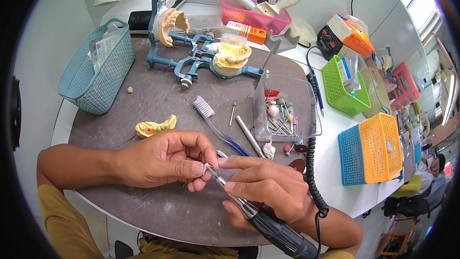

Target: The person polishes a small dental prosthetic component using a hand-held rotary tool, then brushes it with a toothbrush and uses a metal tool to clean the internal structure.

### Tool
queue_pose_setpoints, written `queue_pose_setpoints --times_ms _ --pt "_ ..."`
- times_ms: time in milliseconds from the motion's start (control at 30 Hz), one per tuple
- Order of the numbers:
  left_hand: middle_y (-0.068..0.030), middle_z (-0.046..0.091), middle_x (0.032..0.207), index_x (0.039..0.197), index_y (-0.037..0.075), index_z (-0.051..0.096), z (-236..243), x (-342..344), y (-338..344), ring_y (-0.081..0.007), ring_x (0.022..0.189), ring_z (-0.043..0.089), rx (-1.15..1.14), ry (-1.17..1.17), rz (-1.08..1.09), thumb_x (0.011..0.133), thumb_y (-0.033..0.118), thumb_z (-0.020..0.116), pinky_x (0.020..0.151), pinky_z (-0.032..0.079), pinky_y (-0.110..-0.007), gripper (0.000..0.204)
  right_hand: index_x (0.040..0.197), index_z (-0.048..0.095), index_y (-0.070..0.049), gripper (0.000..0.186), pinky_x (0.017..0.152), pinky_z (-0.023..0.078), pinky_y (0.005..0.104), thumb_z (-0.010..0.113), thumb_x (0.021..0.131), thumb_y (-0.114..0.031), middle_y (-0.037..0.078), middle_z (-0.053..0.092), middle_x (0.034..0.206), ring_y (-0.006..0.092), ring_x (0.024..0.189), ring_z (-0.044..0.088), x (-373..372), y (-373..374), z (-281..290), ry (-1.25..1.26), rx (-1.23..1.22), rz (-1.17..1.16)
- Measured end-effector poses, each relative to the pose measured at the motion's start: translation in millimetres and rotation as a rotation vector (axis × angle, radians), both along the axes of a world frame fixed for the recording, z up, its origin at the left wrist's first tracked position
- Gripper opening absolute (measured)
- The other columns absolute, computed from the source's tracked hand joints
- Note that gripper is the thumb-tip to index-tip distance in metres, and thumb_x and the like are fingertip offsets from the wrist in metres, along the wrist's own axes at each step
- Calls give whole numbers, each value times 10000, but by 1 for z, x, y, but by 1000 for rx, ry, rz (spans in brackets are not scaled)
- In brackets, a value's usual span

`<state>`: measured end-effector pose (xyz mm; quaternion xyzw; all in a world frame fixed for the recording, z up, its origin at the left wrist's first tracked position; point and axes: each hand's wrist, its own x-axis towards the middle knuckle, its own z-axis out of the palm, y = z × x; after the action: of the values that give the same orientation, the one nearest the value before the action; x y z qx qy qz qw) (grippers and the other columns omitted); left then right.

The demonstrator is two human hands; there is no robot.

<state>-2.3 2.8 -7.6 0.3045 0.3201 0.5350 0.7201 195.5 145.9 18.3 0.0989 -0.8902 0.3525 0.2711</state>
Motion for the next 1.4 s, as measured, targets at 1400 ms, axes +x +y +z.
queue_pose_setpoints --times_ms 1400 --pt "-59 611 989 1196 -6 553 0 -1 0 -114 884 613 -24 -23 -8 994 96 576 804 509 -277 228 985 627 -8 347 725 606 376 830 705 -29 147 698 886 359 951 717 -2 0 2 3 13 6"
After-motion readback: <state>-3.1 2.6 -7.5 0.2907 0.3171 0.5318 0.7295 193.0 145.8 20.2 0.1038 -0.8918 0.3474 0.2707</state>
